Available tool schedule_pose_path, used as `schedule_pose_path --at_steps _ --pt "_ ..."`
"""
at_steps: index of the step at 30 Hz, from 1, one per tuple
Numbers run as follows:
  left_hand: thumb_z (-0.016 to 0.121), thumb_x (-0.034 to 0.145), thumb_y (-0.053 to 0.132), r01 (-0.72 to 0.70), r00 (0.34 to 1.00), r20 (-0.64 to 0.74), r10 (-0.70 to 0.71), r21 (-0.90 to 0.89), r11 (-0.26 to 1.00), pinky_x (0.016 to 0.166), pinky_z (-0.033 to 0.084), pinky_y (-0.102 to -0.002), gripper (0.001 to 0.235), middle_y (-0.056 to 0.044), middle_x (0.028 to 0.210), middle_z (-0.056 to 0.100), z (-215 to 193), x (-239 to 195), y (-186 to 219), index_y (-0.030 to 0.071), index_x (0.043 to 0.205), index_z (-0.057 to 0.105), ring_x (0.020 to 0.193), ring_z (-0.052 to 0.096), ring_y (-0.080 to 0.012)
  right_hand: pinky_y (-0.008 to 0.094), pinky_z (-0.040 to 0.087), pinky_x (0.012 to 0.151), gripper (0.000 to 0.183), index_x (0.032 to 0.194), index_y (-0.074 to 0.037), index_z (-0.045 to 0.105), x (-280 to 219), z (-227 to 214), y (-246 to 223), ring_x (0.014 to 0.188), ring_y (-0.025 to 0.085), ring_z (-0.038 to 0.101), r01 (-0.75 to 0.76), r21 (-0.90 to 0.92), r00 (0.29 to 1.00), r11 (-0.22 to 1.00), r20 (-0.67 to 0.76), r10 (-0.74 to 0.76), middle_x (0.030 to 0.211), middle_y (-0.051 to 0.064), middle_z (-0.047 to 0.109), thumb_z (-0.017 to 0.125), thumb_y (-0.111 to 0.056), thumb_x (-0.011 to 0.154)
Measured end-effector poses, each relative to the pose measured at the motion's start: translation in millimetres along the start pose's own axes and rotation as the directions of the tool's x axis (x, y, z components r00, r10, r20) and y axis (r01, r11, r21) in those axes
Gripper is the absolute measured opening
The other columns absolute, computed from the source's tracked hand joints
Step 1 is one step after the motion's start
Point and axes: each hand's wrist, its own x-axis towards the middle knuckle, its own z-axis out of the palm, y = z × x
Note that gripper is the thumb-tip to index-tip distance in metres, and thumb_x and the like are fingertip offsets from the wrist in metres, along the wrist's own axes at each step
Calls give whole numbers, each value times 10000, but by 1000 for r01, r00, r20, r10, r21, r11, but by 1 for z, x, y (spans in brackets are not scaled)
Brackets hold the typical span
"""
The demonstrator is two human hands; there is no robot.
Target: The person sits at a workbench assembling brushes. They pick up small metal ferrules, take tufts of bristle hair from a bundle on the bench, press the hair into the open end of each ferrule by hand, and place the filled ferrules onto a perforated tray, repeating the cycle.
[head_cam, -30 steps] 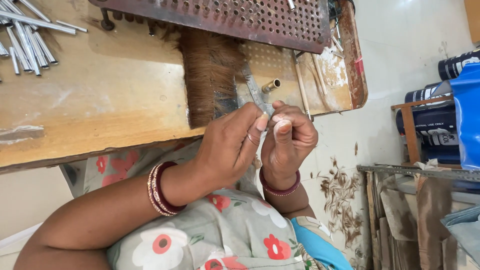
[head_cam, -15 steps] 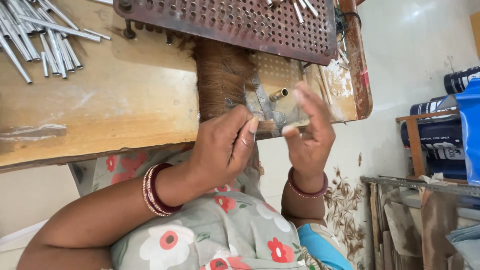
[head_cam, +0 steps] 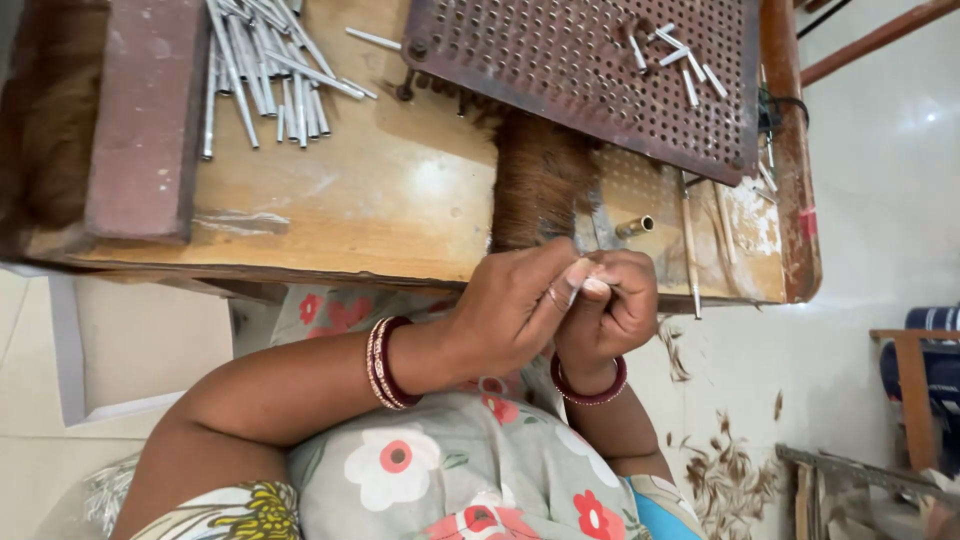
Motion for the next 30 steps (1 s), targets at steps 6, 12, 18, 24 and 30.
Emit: schedule_pose_path --at_steps 6,12,18,24,30 --pt "572 961 35 139 977 -74 -202 933 331 463 549 -460 43 -198 773 672 -102 77 -21 10 979 602 636 709 -358 252 481 661 333 1102 -48 488 19 -4 14 714 141 536 16 280 989 960 -145 26 972 79 526 665 -330 1096" --pt "574 937 -10 68 995 -31 -92 898 435 517 532 -465 93 -197 794 655 -154 100 -74 7 1023 604 680 686 -366 255 475 666 344 1110 -38 498 24 -17 18 715 144 542 15 260 987 965 -159 28 970 80 525 681 -328 1087" --pt "575 908 -63 -16 999 -10 43 827 562 581 511 -471 183 -195 819 634 -148 102 -60 2 1076 605 733 659 -374 264 486 673 342 1096 -27 515 20 -29 9 706 142 535 34 208 979 977 -201 9 956 87 536 694 -318 1083" --pt "575 878 -117 -140 985 35 167 722 678 646 490 -476 278 -193 845 614 -129 99 -33 -3 1129 607 786 631 -383 262 497 661 344 1102 -31 510 18 -35 1 732 138 538 18 236 979 971 -199 30 1033 82 530 685 -327 1078" --pt "574 848 -171 -244 964 54 261 573 782 710 468 -482 373 -191 870 594 -110 95 -18 -8 1182 609 839 604 -391 260 482 661 316 1094 -44 515 20 -33 -1 732 129 521 -30 247 984 968 -161 71 960 66 528 678 -315 1089"
